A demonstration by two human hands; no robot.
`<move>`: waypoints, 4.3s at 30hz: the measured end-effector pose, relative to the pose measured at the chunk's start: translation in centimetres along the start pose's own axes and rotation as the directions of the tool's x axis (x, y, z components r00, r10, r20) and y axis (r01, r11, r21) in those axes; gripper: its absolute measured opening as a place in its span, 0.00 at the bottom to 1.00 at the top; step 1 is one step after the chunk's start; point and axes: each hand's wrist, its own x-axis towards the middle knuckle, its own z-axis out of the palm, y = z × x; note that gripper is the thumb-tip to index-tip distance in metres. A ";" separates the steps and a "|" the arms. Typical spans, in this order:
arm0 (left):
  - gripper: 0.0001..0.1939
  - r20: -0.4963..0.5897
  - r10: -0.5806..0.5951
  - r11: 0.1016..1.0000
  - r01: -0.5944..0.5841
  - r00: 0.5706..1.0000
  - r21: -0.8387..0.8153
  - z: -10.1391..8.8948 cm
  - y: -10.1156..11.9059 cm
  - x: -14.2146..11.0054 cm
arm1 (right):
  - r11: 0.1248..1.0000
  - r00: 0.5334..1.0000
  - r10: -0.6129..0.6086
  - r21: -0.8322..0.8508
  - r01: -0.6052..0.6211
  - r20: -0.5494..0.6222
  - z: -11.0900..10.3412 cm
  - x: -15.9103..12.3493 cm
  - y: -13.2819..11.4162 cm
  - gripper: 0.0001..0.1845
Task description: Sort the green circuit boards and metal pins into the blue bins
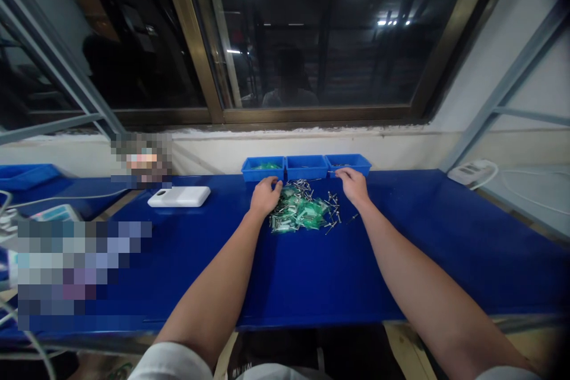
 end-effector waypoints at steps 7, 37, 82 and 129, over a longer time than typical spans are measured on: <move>0.15 0.038 0.023 0.999 -0.024 0.999 0.043 0.2 0.1 -0.1 | 0.985 0.999 0.016 -0.173 -0.023 -0.044 -0.5 1.0 1.4 0.17; 0.37 0.317 0.005 0.994 -0.040 0.948 0.104 0.3 1.1 -0.8 | 0.682 0.911 0.325 -0.730 -0.039 0.255 1.3 -1.4 -1.9 0.21; 0.12 0.151 0.406 0.885 -0.429 0.901 0.182 -0.6 5.5 -1.9 | 0.957 0.913 0.021 0.256 -0.136 0.408 2.9 -3.1 -4.5 0.14; 0.18 0.105 0.001 0.986 -0.019 0.994 0.163 -0.1 0.8 -0.3 | 0.991 0.995 0.097 -0.092 -0.097 -0.005 0.6 0.2 1.1 0.30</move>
